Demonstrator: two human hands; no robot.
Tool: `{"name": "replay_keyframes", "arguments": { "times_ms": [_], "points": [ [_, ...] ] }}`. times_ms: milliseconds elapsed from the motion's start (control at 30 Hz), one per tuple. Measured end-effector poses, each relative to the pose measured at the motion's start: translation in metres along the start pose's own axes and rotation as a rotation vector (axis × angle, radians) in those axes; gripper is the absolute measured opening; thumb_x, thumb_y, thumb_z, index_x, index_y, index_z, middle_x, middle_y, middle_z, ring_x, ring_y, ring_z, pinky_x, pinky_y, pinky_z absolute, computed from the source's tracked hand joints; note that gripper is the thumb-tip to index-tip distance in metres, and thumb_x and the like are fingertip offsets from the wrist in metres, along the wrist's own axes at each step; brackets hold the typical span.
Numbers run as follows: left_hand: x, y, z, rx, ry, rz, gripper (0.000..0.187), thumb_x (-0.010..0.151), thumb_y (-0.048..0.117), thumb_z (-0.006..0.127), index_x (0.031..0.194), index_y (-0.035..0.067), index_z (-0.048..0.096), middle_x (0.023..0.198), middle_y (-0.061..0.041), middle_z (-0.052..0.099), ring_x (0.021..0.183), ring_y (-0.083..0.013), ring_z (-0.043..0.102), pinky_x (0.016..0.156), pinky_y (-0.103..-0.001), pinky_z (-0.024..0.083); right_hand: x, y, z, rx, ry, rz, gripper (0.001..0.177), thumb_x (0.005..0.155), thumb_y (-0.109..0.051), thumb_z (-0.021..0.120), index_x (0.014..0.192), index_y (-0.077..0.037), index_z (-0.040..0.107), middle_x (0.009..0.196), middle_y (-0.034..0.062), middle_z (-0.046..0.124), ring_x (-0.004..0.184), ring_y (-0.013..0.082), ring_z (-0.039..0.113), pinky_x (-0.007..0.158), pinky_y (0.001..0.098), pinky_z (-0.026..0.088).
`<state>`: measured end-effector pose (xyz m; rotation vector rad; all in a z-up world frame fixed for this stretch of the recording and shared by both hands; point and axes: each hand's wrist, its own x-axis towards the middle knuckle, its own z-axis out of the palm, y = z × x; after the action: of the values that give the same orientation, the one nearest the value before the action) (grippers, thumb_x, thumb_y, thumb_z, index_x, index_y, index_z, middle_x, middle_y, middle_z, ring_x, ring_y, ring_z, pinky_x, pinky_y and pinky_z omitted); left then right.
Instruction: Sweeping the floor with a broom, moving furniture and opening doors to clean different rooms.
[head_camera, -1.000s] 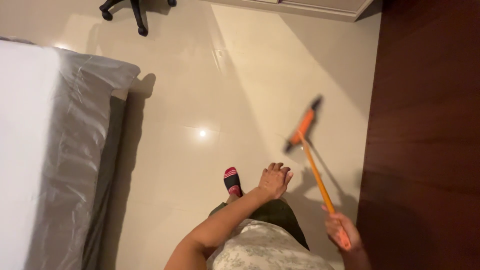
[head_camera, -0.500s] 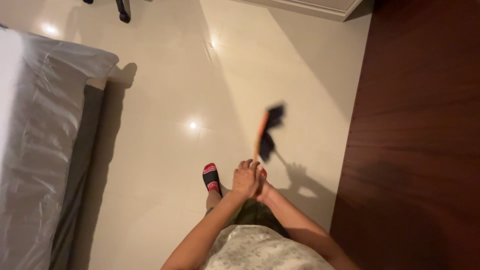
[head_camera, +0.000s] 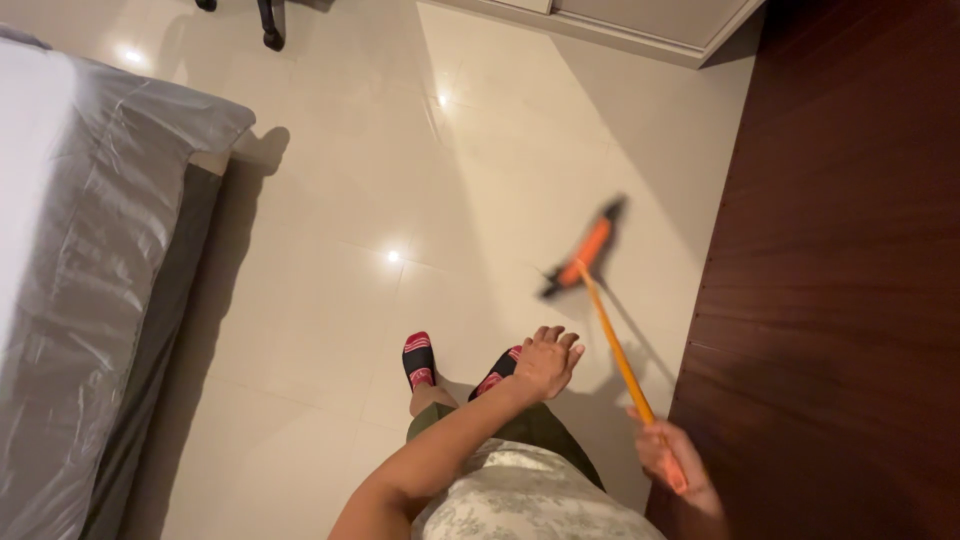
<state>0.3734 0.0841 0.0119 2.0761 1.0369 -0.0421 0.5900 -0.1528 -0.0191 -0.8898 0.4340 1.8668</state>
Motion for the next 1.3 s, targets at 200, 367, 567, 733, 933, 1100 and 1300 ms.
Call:
{"name": "replay_keyframes", "arguments": {
  "times_ms": [200, 367, 567, 733, 933, 1100, 1300],
  "points": [
    [0.003, -0.003, 0.005, -0.011, -0.07, -0.005, 0.045, 0.106, 0.041, 0.042, 0.134, 0.011, 0.061, 0.144, -0.018, 0.053, 0.134, -0.0388, 0.046, 0.104, -0.058, 0.041, 0.081, 0.015, -0.129, -0.136, 0.018, 0.032, 0.04, 0.102, -0.018, 0.063, 0.065, -0.012, 0.05, 0.051, 0.0015, 0.045, 0.041, 0.0154, 0.045, 0.034, 0.0285, 0.036],
    [-0.004, -0.022, 0.001, 0.007, 0.041, -0.103, 0.043, 0.104, 0.041, 0.045, 0.13, 0.012, 0.064, 0.141, -0.015, 0.057, 0.132, -0.036, 0.05, 0.103, -0.056, 0.044, 0.2, 0.051, -0.057, -0.141, 0.261, 0.078, 0.02, 0.095, -0.015, 0.06, 0.076, -0.016, 0.053, 0.062, -0.0026, 0.052, 0.048, 0.0131, 0.049, 0.042, 0.0277, 0.041],
    [0.007, -0.037, -0.008, 0.016, 0.209, -0.112, 0.041, 0.104, 0.039, 0.048, 0.129, 0.012, 0.064, 0.138, -0.015, 0.06, 0.129, -0.0359, 0.052, 0.102, -0.054, 0.045, 0.271, 0.01, 0.05, -0.05, 0.054, 0.127, 0.021, 0.101, -0.024, 0.049, 0.105, -0.007, 0.062, 0.092, 0.0053, 0.069, 0.077, 0.0175, 0.067, 0.07, 0.0304, 0.058],
    [0.042, -0.022, -0.002, 0.046, 0.161, -0.059, 0.045, 0.104, 0.04, 0.047, 0.134, 0.009, 0.06, 0.14, -0.016, 0.058, 0.13, -0.0357, 0.051, 0.101, -0.055, 0.045, 0.253, -0.058, 0.047, 0.01, -0.053, 0.048, 0.024, 0.101, -0.021, 0.055, 0.11, -0.001, 0.062, 0.087, 0.006, 0.067, 0.069, 0.0152, 0.064, 0.061, 0.0272, 0.054],
    [0.086, 0.023, 0.01, 0.032, -0.051, 0.044, 0.048, 0.105, 0.042, 0.041, 0.137, 0.01, 0.058, 0.141, -0.017, 0.056, 0.132, -0.036, 0.048, 0.102, -0.058, 0.042, 0.046, -0.068, 0.081, -0.098, 0.047, -0.133, 0.025, 0.099, -0.024, 0.053, 0.113, -0.005, 0.061, 0.065, -0.0052, 0.045, 0.051, 0.0035, 0.041, 0.039, 0.0188, 0.031],
    [0.111, 0.041, -0.016, 0.04, -0.25, 0.11, 0.048, 0.107, 0.043, 0.04, 0.136, 0.011, 0.06, 0.141, -0.016, 0.056, 0.133, -0.0366, 0.049, 0.104, -0.059, 0.042, 0.076, -0.092, -0.081, -0.193, 0.061, 0.059, 0.036, 0.091, -0.015, 0.055, 0.125, -0.007, 0.061, 0.052, -0.0047, 0.04, 0.04, 0.0057, 0.037, 0.034, 0.0214, 0.029],
    [0.143, 0.01, -0.054, 0.057, -0.325, 0.06, 0.046, 0.106, 0.042, 0.041, 0.136, 0.014, 0.06, 0.141, -0.014, 0.056, 0.133, -0.0357, 0.049, 0.107, -0.06, 0.039, 0.156, -0.126, 0.007, -0.287, 0.315, -0.07, 0.023, 0.097, -0.012, 0.05, 0.112, 0.002, 0.062, 0.068, 0.001, 0.047, 0.054, 0.0117, 0.044, 0.045, 0.025, 0.038]
  ]
}}
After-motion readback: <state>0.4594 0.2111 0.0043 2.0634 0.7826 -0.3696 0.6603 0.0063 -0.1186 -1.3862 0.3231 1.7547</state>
